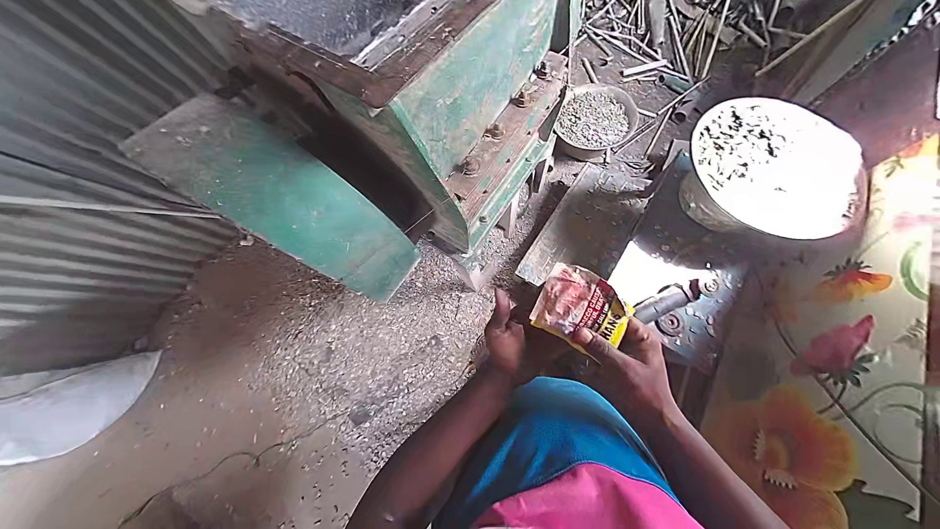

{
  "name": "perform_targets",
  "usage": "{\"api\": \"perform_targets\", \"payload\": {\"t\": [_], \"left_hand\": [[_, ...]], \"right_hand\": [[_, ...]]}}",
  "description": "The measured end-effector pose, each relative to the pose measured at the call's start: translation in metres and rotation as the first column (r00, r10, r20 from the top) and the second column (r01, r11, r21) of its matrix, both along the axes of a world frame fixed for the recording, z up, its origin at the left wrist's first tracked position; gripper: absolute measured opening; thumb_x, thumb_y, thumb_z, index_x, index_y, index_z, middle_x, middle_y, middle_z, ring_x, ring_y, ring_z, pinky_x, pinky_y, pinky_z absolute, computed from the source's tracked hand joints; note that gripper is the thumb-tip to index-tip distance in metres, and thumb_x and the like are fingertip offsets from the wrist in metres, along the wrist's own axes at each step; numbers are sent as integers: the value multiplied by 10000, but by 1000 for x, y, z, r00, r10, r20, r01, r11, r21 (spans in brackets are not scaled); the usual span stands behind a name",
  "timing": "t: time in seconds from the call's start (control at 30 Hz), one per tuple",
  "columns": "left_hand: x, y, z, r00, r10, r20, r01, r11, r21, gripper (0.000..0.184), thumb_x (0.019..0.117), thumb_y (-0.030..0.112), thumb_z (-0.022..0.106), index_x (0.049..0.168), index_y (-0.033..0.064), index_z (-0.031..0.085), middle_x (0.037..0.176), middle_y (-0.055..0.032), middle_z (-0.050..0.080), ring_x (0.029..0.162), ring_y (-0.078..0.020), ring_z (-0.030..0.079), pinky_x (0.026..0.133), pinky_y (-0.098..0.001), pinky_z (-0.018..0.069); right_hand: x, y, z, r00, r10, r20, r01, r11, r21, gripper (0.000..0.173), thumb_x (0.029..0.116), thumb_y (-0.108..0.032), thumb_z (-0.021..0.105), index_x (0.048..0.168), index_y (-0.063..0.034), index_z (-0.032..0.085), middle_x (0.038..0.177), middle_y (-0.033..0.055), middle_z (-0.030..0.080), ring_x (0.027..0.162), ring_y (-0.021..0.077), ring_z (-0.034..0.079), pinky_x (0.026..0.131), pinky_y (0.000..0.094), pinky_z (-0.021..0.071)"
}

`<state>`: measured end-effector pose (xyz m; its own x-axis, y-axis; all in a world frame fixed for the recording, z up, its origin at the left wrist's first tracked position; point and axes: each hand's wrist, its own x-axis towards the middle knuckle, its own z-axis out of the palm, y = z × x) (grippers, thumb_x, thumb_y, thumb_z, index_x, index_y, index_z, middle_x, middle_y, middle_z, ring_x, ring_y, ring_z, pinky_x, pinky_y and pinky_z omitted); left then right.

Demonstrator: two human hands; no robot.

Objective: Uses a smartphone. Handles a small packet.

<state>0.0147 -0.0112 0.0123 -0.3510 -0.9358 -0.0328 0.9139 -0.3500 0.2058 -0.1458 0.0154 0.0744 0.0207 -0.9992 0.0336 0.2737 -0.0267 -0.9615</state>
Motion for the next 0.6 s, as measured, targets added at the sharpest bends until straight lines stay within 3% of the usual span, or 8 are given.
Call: {"api": "perform_targets", "payload": {"t": [0.07, 0.13, 0.2, 0.27, 0.33, 0.47, 0.6], "left_hand": [[0, -1, 2, 998, -36, -51, 33, 998, -53, 819, 876, 743, 541, 1409, 125, 615, 1339, -160, 651, 1217, -278, 642, 1014, -469, 529], [-2, -3, 4, 991, -61, -120, 54, 997, -61, 833, 891, 755, 494, 1454, 147, 583, 1410, -179, 606, 1251, -301, 625, 999, -454, 540], [-5, -5, 5, 983, -77, -166, 67, 996, -66, 902, 916, 804, 316, 1533, 168, 489, 1529, -205, 499, 1408, -373, 493, 1120, -525, 435], [-8, -6, 9, 986, -75, -148, 67, 996, -58, 970, 910, 838, 106, 1582, 202, 397, 1565, -203, 451, 1451, -399, 429, 1152, -568, 383], [-9, -9, 12, 987, -73, -144, 72, 997, -12, 949, 909, 833, 108, 1574, 227, 410, 1555, -194, 466, 1441, -414, 436, 1125, -607, 396], [-8, -10, 9, 982, -96, -165, 95, 995, -16, 908, 898, 825, 266, 1589, 248, 384, 1577, -171, 440, 1454, -404, 411, 1118, -630, 377], [-12, -11, 11, 979, -98, -177, 97, 995, -15, 976, 882, 865, 122, 1603, 249, 352, 1576, -184, 441, 1451, -417, 418, 1106, -639, 397]], "right_hand": [[-2, 4, 0, 998, -28, -51, 23, 994, -110, 220, 890, -69, 781, 1095, -35, 710, 967, 33, 777, 816, 105, 741, 763, 276, 637], [-4, 9, -3, 945, -158, -286, 43, 928, -370, 218, 920, -191, 781, 1113, -115, 713, 998, -40, 769, 896, 42, 731, 817, 230, 630], [-6, 10, -9, 827, -303, -474, -14, 832, -555, 195, 936, -255, 766, 1004, -105, 663, 862, -20, 713, 823, 7, 690, 765, 172, 585], [-7, 8, -15, 750, -320, -579, -105, 806, -582, 232, 940, -267, 750, 913, -59, 651, 756, 34, 680, 739, 19, 661, 704, 150, 543], [-7, 9, -13, 732, -347, -587, -101, 796, -597, 243, 944, -278, 750, 913, -61, 647, 752, 36, 678, 737, 18, 662, 707, 144, 542], [-7, 18, -2, 732, -452, -509, -15, 736, -676, 202, 940, -242, 756, 986, -94, 627, 799, 11, 651, 766, 30, 648, 735, 148, 542], [-8, 15, -19, 687, -381, -619, -76, 809, -583, 250, 942, -283, 738, 903, -48, 665, 735, 52, 688, 711, 35, 667, 690, 152, 543]]}}
